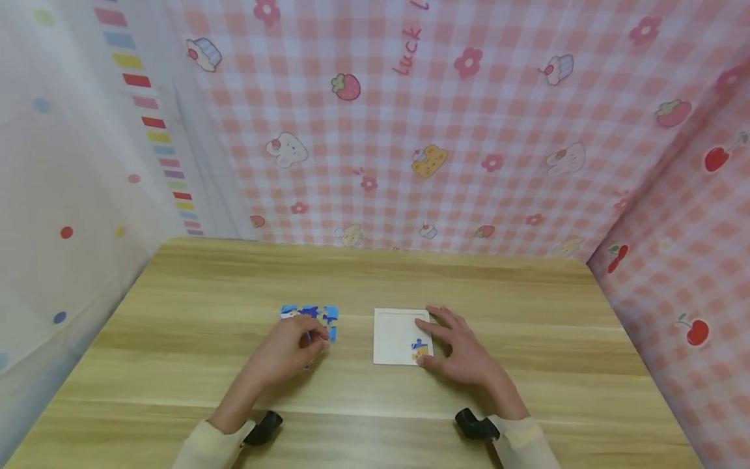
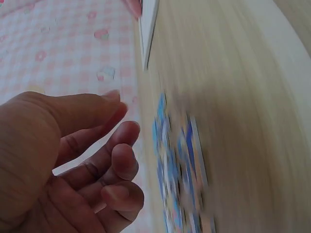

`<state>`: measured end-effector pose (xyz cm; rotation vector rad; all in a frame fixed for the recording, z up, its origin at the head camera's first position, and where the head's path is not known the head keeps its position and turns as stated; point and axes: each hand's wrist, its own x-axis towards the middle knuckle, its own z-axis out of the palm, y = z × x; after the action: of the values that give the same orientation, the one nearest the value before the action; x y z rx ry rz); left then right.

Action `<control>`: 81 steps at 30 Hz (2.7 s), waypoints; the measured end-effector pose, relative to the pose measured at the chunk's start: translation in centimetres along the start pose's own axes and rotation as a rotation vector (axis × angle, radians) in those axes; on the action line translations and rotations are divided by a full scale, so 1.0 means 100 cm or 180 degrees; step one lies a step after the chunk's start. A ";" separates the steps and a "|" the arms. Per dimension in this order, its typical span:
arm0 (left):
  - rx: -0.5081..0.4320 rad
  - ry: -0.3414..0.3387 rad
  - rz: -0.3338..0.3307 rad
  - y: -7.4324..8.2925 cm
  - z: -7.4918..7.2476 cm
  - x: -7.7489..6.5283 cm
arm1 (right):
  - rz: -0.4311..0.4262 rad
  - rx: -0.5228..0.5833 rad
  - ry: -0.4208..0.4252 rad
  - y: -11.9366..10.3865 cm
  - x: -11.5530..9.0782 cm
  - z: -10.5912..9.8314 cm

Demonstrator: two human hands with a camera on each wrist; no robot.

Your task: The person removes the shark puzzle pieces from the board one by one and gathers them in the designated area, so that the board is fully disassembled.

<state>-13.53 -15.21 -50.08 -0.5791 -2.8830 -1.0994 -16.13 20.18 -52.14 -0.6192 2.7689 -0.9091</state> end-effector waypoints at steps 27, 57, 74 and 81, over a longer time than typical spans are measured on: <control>-0.0179 -0.0358 0.0132 0.072 0.087 0.058 | -0.0031 0.0001 0.0006 0.006 0.002 -0.002; -0.1138 0.0105 -0.0366 0.077 0.118 0.063 | -0.0054 0.0004 0.0003 0.006 0.001 0.002; -0.1167 0.0101 -0.0328 0.045 0.066 0.032 | 0.0045 0.0026 -0.0023 0.006 0.001 0.000; -0.1021 0.0101 -0.0381 0.026 0.042 0.018 | 0.0008 0.0058 -0.0022 0.003 0.002 0.000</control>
<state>-13.81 -10.13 -51.35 -0.3913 -2.7628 -1.5891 -16.39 20.34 -52.36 -0.6148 2.7515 -0.9286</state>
